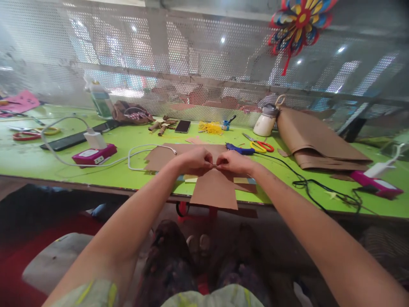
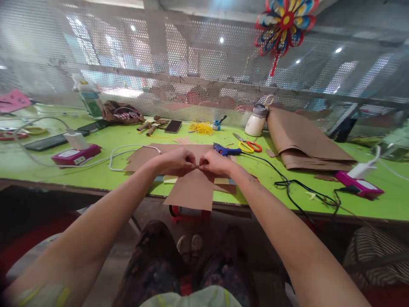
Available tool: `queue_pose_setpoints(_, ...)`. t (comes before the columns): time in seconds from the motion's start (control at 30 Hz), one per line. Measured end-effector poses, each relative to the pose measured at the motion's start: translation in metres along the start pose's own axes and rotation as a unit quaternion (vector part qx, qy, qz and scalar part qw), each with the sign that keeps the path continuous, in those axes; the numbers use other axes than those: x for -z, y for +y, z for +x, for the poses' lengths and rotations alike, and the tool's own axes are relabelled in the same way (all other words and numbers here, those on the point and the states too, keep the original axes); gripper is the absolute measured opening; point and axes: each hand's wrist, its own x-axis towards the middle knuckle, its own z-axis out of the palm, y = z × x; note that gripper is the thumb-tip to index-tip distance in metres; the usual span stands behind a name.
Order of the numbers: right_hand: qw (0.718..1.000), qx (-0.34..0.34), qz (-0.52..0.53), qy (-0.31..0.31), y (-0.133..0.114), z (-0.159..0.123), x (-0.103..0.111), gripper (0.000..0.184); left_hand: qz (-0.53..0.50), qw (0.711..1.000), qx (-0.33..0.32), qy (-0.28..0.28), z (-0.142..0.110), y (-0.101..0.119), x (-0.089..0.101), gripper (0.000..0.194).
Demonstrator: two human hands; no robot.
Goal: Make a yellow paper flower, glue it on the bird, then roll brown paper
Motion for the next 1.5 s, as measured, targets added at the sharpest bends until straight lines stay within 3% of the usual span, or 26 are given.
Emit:
queue_pose_setpoints(0.23,0.997,-0.007,-0.017,0.068,0.003,-0.011,-0.008,0.011,0.041,0.999,-0.003,-0.001,-0.002,0.007,0.000,0.018)
queue_pose_setpoints(0.6,0.987,-0.002,-0.159,-0.003,-0.015,0.000,0.008,0.020,0.178,0.980,-0.060,0.064,0.004,0.001,-0.009,0.020)
queue_pose_setpoints(0.93,0.997,0.038,-0.072,-0.002,0.002,-0.012,0.005,0.009,0.154,0.984,-0.055,0.066,-0.007,-0.005,-0.007,0.020)
queue_pose_setpoints(1.23,0.995,0.017,-0.096,0.009,0.005,-0.028,0.005,0.011,0.185,0.976,-0.084,0.072,-0.016,-0.008,-0.003,0.021)
queue_pose_setpoints(1.5,0.989,0.018,-0.147,-0.021,-0.003,-0.033,0.010,0.009,0.223,0.964,-0.125,0.079,-0.023,-0.009,-0.006,0.025)
